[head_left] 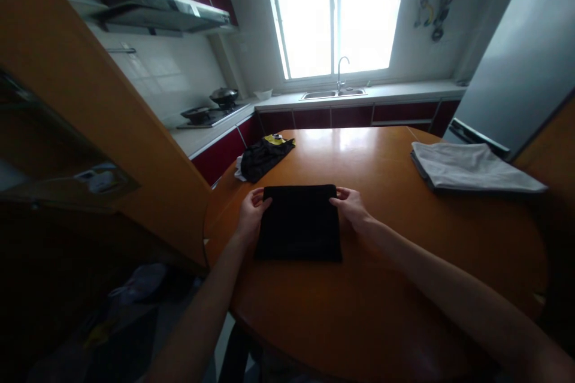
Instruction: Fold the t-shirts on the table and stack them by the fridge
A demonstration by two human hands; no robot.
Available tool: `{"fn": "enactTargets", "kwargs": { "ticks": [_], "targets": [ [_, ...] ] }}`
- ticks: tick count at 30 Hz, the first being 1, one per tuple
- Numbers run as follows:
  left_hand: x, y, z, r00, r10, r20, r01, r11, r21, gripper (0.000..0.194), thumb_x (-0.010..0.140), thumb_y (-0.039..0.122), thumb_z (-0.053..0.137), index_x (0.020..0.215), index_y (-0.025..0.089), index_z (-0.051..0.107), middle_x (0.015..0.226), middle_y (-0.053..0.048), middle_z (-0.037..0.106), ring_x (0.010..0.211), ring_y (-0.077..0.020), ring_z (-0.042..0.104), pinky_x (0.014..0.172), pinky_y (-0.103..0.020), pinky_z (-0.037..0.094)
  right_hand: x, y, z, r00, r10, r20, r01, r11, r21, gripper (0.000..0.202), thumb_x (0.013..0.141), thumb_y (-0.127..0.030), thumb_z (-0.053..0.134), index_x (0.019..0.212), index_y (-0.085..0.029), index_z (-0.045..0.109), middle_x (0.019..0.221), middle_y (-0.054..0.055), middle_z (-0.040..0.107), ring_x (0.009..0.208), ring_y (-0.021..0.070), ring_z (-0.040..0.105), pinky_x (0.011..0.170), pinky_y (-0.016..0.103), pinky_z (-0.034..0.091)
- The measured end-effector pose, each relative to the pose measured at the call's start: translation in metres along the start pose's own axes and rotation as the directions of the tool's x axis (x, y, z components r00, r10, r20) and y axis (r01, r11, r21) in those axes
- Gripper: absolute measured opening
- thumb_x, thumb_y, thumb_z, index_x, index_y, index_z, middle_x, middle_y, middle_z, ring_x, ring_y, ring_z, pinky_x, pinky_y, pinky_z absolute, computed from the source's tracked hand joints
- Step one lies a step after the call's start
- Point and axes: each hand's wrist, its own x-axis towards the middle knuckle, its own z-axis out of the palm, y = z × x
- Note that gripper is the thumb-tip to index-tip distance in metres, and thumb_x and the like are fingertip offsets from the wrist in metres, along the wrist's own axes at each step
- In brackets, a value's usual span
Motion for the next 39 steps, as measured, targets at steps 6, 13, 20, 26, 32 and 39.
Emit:
{"fn": "enactTargets", "kwargs": {
  "ticks": [6, 13, 20, 26, 32, 39],
  "targets": [
    [-0.001, 0.033, 0.018, 0.989, 0.14, 0.048, -0.127, 0.969, -0.212, 0.062, 0.062, 0.035, 0.092, 0.117, 0.019, 0.071, 0.12, -0.009, 0.072, 0.109, -0.0264, 0.069, 0.098, -0.039, 0.053, -0.012, -0.044, -0.033, 0.996, -0.037, 0.085, 0.032, 0.998, 0.059, 0.031, 0.063, -0.036, 0.084, 0.089, -0.019, 0.076, 0.094, 0.007, 0.077, 0.089, 0.0227, 0.069, 0.082, 0.036, 0.051],
    [0.004, 0.082, 0.081, 0.946, 0.28, 0.166, -0.225, 0.931, -0.287, 0.047, 0.063, 0.025, 0.09, 0.107, 0.021, 0.074, 0.11, -0.005, 0.075, 0.104, -0.0231, 0.069, 0.099, -0.04, 0.052, -0.029, -0.108, -0.091, 0.942, -0.333, -0.034, 0.333, 0.943, -0.009, 0.037, 0.069, -0.049, 0.084, 0.09, -0.02, 0.078, 0.094, 0.006, 0.077, 0.093, 0.0231, 0.068, 0.087, 0.038, 0.051],
    [0.011, 0.102, 0.184, 0.878, 0.333, 0.344, -0.231, 0.924, -0.305, 0.04, 0.067, 0.027, 0.086, 0.103, 0.021, 0.072, 0.114, -0.007, 0.073, 0.11, -0.0258, 0.068, 0.097, -0.041, 0.054, -0.025, -0.133, -0.187, 0.838, -0.498, -0.223, 0.498, 0.865, -0.062, 0.03, 0.066, -0.042, 0.087, 0.086, -0.022, 0.076, 0.09, 0.003, 0.076, 0.088, 0.0209, 0.07, 0.085, 0.039, 0.055],
    [0.014, 0.103, 0.294, 0.807, 0.377, 0.456, -0.228, 0.909, -0.348, 0.041, 0.067, 0.031, 0.088, 0.101, 0.021, 0.068, 0.1, -0.005, 0.075, 0.101, -0.0233, 0.07, 0.093, -0.041, 0.055, -0.019, -0.152, -0.28, 0.739, -0.539, -0.404, 0.511, 0.839, -0.185, 0.03, 0.065, -0.041, 0.087, 0.084, -0.022, 0.073, 0.087, 0.002, 0.075, 0.084, 0.0196, 0.07, 0.078, 0.036, 0.057],
    [0.013, 0.102, 0.393, 0.746, 0.44, 0.499, -0.219, 0.871, -0.441, 0.042, 0.068, 0.033, 0.089, 0.1, 0.02, 0.066, 0.098, -0.005, 0.074, 0.103, -0.0234, 0.07, 0.093, -0.04, 0.055, -0.003, -0.173, -0.36, 0.625, -0.585, -0.517, 0.481, 0.81, -0.335, 0.03, 0.068, -0.044, 0.086, 0.083, -0.022, 0.072, 0.082, 0.002, 0.073, 0.08, 0.0203, 0.068, 0.07, 0.035, 0.055],
    [0.019, 0.098, 0.472, 0.721, 0.444, 0.532, -0.15, 0.85, -0.506, 0.041, 0.069, 0.029, 0.087, 0.103, 0.019, 0.066, 0.099, -0.004, 0.075, 0.097, -0.0204, 0.071, 0.09, -0.037, 0.057, 0.023, -0.19, -0.417, 0.561, -0.612, -0.558, 0.473, 0.79, -0.39, 0.023, 0.073, -0.038, 0.083, 0.084, -0.021, 0.071, 0.082, 0.001, 0.071, 0.078, 0.0171, 0.066, 0.072, 0.031, 0.053]
  ]
}}
